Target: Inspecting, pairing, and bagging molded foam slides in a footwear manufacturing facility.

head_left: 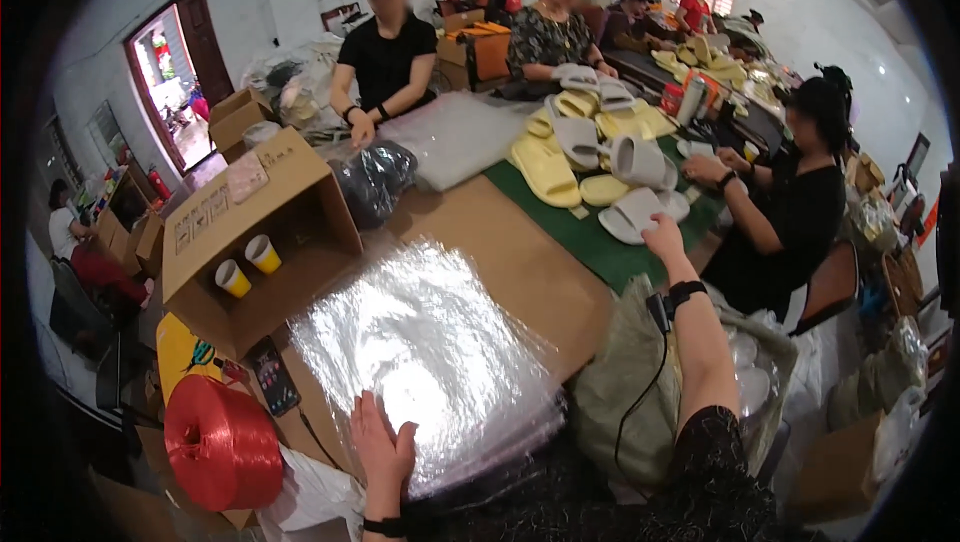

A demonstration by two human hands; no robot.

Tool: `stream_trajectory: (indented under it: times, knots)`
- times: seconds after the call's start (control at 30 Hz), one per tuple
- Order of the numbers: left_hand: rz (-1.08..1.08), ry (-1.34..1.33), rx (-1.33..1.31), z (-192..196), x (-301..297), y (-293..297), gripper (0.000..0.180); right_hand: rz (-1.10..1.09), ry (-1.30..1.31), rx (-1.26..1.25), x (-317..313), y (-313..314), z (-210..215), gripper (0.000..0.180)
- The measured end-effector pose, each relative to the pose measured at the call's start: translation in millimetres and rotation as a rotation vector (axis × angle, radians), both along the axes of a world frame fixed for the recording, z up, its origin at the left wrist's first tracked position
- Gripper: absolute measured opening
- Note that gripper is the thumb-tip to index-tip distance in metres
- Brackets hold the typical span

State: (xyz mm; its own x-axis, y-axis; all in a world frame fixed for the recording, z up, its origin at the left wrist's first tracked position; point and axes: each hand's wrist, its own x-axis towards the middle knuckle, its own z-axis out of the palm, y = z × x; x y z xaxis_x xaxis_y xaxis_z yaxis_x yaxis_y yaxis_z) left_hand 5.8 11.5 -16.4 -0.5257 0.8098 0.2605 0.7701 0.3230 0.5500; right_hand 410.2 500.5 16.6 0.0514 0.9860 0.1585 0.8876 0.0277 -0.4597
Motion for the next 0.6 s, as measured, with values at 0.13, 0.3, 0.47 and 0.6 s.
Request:
stream_trajectory:
  times: [0.13,0.3,0.47,0.6]
  knots:
    - [-0.057,0.025,0.017,-11.1,0.1,5.8,0.085,-0.048,0.103,0.199,53.0,55.5,-31.3,0.092]
    - [0.053,-0.006,-0.070,-3.0,6.7,-5.4,0.085,-0.095,0.295,-0.184,3.6,32.6,8.5,0.089]
    - [-0.023,0.012,-0.032,-3.5,3.3,-2.7,0.085,0.217,0.254,-0.184,-6.3,32.9,-38.7,0.049]
    - [-0.003,-0.005,-0.040,2.8,4.2,-5.9,0.082,0.438,0.245,-0.326,-108.8,-61.6,-10.9,0.039]
